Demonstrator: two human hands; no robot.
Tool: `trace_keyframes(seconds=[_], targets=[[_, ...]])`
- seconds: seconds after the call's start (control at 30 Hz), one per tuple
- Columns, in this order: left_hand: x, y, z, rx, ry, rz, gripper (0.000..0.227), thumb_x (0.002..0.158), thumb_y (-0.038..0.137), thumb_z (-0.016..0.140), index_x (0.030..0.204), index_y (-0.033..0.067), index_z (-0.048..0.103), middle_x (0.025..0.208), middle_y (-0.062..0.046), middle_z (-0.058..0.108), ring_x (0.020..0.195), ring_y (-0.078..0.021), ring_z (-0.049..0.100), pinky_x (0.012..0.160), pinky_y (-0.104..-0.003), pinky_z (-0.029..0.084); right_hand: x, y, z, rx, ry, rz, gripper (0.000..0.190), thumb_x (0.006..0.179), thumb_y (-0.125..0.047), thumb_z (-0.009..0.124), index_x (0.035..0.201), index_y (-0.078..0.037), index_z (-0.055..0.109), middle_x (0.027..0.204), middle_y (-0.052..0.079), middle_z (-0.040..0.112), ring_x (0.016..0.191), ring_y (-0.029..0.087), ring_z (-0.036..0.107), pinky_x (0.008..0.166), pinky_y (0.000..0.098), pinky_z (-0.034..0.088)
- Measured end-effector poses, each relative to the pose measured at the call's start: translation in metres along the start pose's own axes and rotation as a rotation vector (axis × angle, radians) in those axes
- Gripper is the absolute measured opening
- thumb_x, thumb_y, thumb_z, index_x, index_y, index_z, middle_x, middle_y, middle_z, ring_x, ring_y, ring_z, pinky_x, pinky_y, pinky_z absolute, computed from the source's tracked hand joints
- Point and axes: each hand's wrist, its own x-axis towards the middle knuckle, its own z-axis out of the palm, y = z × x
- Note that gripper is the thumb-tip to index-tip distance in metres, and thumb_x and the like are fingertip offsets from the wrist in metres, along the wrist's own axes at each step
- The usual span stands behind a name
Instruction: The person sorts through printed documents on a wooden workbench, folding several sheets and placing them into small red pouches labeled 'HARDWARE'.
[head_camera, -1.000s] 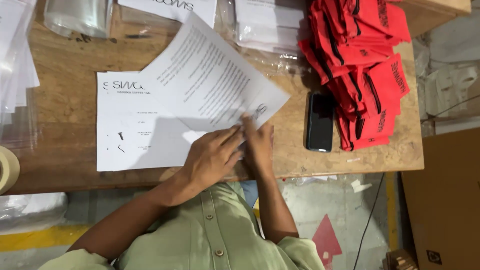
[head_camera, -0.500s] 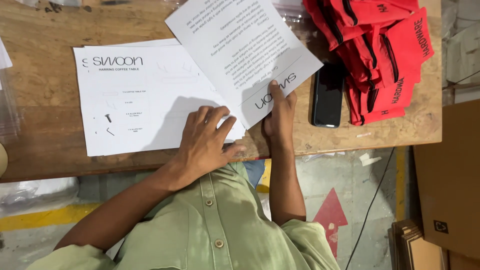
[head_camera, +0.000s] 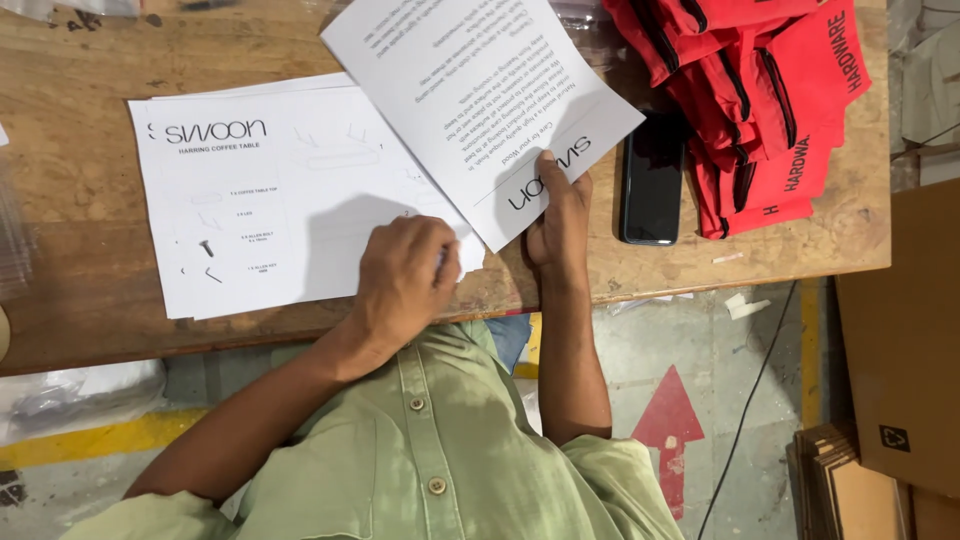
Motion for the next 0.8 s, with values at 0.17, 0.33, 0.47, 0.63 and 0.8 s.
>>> trace_keyframes(seconds=[0.17, 0.33, 0.47, 0.63, 0.8], targets=[[-0.01, -0.041, -0.013, -0.204, 0.069, -0.242, 0.015, 0.1, -0.005, 0.069, 0.099, 0.0005, 0.055, 0.087, -0.009, 0.064, 0.068, -0.0156, 0.065, 0.051, -0.031, 0.056, -0.005, 0.0, -0.002, 0.036, -0.049, -0.07, 0.034, 0.102, 0.0, 0.054, 0.132, 0.014, 0.047, 0.118, 0.025, 0.065, 0.103, 0.027, 0.07, 0.093, 0.0364, 0.059], [-0.001, -0.052, -0.082, 0.066, 0.447, -0.183, 0.022, 0.094, -0.014, 0.062, 0.112, -0.0015, 0.065, 0.108, -0.017, 0.061, 0.091, -0.0238, 0.068, 0.067, -0.034, 0.056, -0.01, 0.002, -0.003, -0.007, -0.082, -0.108, 0.039, 0.1, 0.002, 0.056, 0.136, 0.012, 0.045, 0.123, 0.022, 0.064, 0.107, 0.026, 0.069, 0.095, 0.0367, 0.06], [-0.003, -0.055, -0.124, 0.125, 0.595, -0.177, 0.026, 0.089, -0.014, 0.062, 0.111, -0.0025, 0.072, 0.113, -0.017, 0.057, 0.092, -0.0245, 0.063, 0.066, -0.034, 0.052, -0.018, 0.002, -0.013, -0.23, -0.123, -0.125, 0.032, 0.101, -0.002, 0.06, 0.13, 0.011, 0.054, 0.12, 0.017, 0.068, 0.104, 0.02, 0.068, 0.09, 0.0308, 0.057], [0.001, -0.045, -0.143, 0.153, 0.708, -0.036, 0.016, 0.092, -0.011, 0.069, 0.106, -0.0041, 0.066, 0.113, -0.016, 0.055, 0.1, -0.0251, 0.065, 0.075, -0.035, 0.06, -0.032, -0.006, -0.02, -0.714, -0.085, -0.152, 0.023, 0.105, -0.007, 0.063, 0.119, 0.011, 0.065, 0.101, 0.01, 0.072, 0.086, 0.013, 0.064, 0.075, 0.026, 0.052], [0.014, -0.019, -0.149, 0.114, 0.564, 0.202, 0.019, 0.091, -0.011, 0.071, 0.107, -0.0006, 0.074, 0.112, -0.018, 0.063, 0.103, -0.0281, 0.063, 0.08, -0.034, 0.06, -0.044, -0.02, 0.008, -0.671, -0.293, 0.001, 0.027, 0.098, -0.004, 0.062, 0.122, 0.008, 0.06, 0.099, 0.01, 0.073, 0.077, 0.01, 0.066, 0.067, 0.0236, 0.054]])
